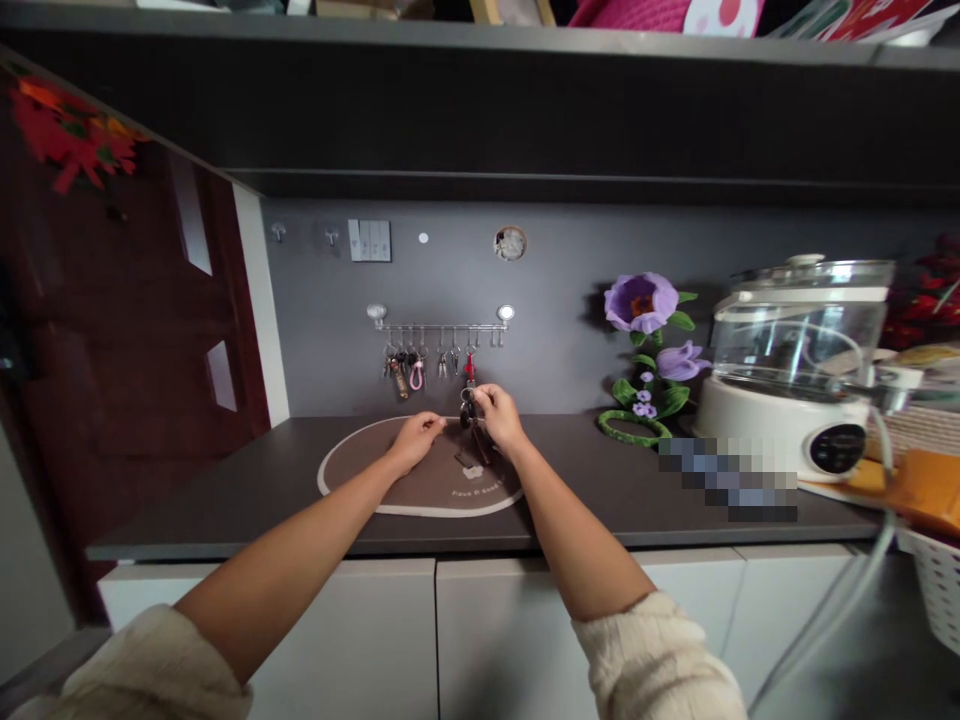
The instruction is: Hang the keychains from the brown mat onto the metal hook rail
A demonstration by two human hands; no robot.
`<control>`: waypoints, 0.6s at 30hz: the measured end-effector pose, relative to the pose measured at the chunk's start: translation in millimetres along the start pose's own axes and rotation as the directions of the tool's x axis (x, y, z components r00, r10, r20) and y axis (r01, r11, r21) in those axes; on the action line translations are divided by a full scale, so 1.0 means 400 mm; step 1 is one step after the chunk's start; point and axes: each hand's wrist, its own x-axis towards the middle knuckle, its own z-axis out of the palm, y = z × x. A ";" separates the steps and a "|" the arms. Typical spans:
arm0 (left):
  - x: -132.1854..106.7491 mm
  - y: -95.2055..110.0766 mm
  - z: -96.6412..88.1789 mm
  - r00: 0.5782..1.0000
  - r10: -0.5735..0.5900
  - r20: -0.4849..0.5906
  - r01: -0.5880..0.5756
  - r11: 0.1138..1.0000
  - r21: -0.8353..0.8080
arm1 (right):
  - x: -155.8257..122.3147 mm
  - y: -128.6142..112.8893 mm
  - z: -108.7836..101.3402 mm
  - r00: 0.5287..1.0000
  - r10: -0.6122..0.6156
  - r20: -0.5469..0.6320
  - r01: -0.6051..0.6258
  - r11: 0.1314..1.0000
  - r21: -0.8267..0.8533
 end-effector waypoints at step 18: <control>0.075 0.012 0.064 0.984 0.123 -0.127 -0.103 0.982 0.156 | 0.139 -0.060 -0.058 0.988 0.087 -0.131 -0.084 0.996 0.023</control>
